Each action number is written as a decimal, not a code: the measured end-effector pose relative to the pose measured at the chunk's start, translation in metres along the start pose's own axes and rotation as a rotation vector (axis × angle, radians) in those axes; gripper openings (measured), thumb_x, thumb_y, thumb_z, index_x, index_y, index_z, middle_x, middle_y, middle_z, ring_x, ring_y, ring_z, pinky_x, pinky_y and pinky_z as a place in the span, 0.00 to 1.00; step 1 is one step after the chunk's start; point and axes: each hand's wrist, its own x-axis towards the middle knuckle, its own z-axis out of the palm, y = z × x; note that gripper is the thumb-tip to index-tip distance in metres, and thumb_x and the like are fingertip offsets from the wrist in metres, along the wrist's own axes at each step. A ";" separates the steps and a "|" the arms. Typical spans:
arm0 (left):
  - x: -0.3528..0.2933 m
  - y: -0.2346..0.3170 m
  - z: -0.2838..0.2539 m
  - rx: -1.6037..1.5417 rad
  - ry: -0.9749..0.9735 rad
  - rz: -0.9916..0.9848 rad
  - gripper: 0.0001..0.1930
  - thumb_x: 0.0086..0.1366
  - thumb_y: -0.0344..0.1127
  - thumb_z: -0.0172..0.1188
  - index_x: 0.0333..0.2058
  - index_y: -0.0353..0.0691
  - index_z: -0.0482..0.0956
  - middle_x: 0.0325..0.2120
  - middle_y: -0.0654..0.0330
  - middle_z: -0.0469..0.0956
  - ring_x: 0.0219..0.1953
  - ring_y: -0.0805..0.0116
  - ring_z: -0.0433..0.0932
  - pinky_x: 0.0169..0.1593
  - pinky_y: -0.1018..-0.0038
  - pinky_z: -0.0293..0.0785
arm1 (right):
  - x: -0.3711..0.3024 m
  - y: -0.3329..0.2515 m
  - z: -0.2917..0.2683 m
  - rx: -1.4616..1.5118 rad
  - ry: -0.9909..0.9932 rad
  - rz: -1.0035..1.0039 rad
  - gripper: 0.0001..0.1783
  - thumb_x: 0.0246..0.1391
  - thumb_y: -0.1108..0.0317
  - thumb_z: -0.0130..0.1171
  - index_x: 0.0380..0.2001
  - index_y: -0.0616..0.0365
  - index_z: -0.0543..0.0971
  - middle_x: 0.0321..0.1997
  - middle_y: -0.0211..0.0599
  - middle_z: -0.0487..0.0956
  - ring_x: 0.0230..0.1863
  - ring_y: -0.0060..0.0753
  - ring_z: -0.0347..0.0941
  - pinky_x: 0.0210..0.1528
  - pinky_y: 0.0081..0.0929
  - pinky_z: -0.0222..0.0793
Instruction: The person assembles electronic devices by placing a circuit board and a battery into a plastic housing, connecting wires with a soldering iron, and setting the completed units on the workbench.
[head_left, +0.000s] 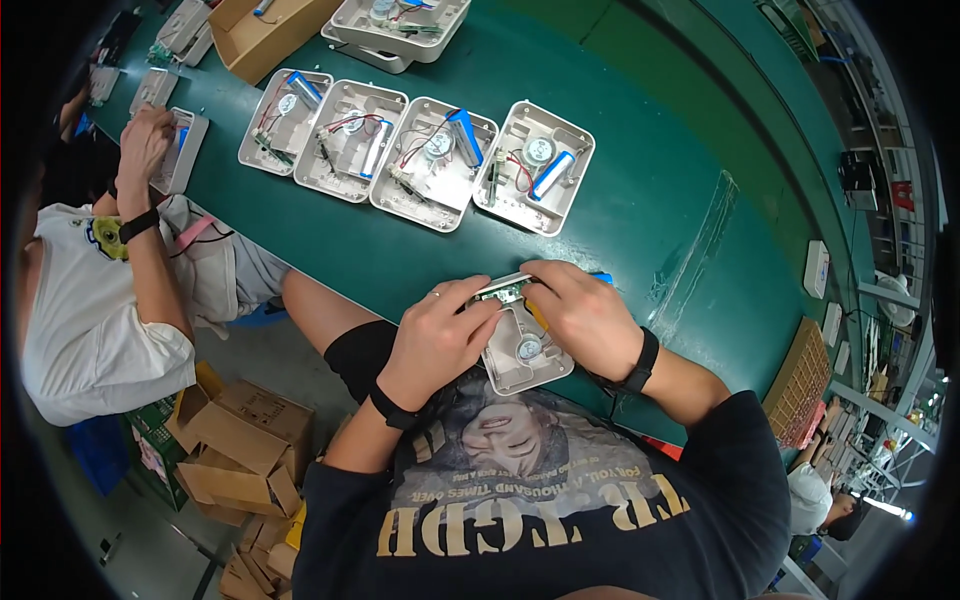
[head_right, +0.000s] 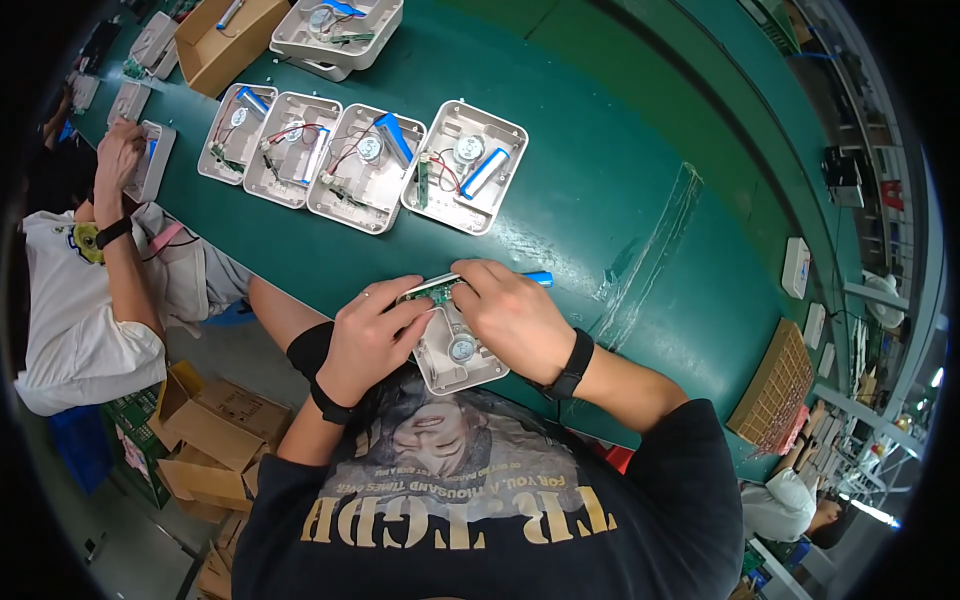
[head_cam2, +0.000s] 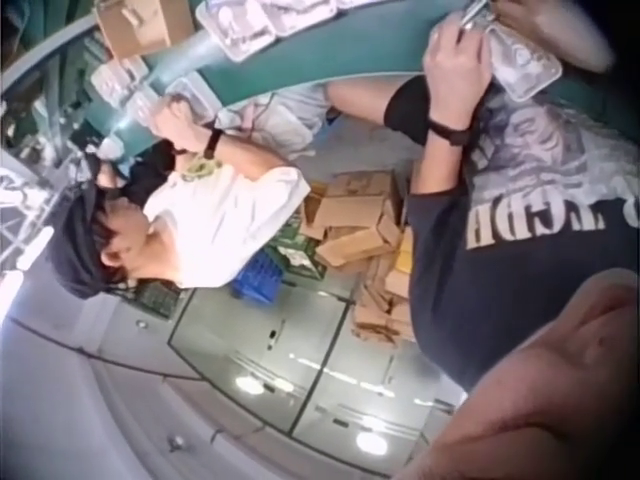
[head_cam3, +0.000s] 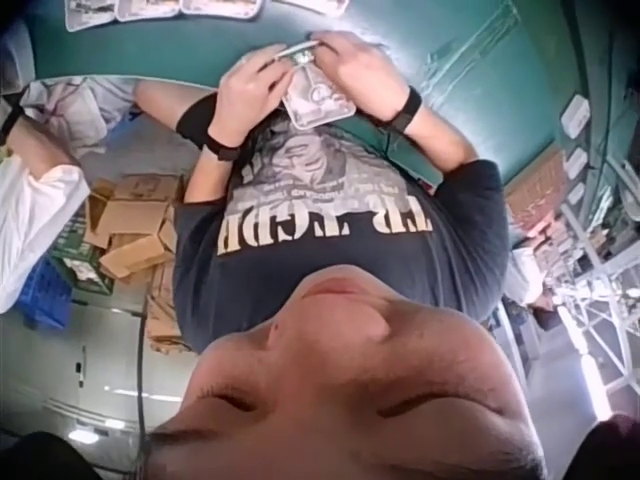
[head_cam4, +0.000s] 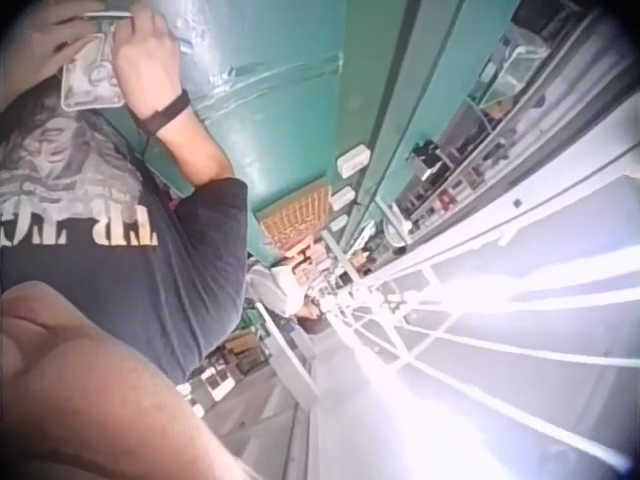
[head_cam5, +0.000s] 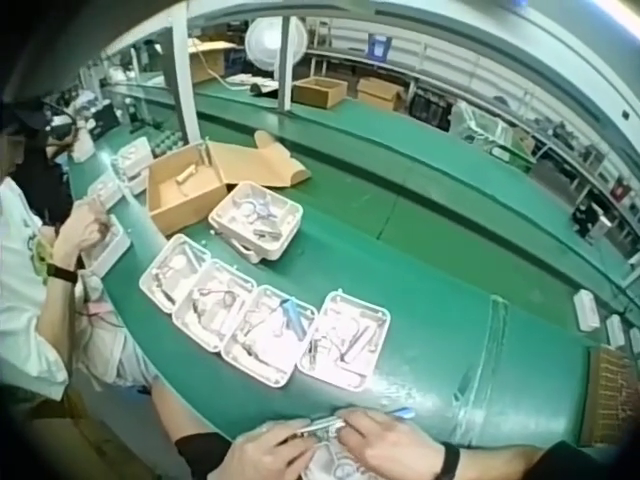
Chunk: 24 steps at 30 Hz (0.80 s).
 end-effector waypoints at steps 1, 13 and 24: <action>0.000 -0.001 -0.001 0.002 0.005 -0.002 0.07 0.61 0.28 0.74 0.39 0.38 0.89 0.46 0.55 0.85 0.43 0.56 0.86 0.45 0.64 0.84 | 0.001 0.001 0.001 -0.001 -0.001 -0.005 0.11 0.54 0.72 0.62 0.42 0.59 0.84 0.56 0.41 0.81 0.55 0.44 0.81 0.53 0.36 0.82; 0.005 -0.002 -0.002 0.075 -0.042 0.058 0.07 0.63 0.30 0.71 0.39 0.38 0.86 0.46 0.55 0.82 0.44 0.55 0.83 0.45 0.64 0.84 | 0.014 -0.003 -0.011 -0.092 -0.173 -0.043 0.09 0.52 0.72 0.61 0.37 0.62 0.81 0.55 0.43 0.81 0.52 0.45 0.81 0.51 0.36 0.82; 0.010 0.001 -0.003 0.031 -0.025 0.050 0.06 0.61 0.27 0.72 0.37 0.38 0.88 0.44 0.56 0.84 0.41 0.54 0.84 0.44 0.63 0.83 | 0.019 0.001 -0.019 0.004 -0.280 0.044 0.09 0.53 0.71 0.60 0.38 0.62 0.82 0.57 0.44 0.81 0.58 0.45 0.80 0.55 0.38 0.80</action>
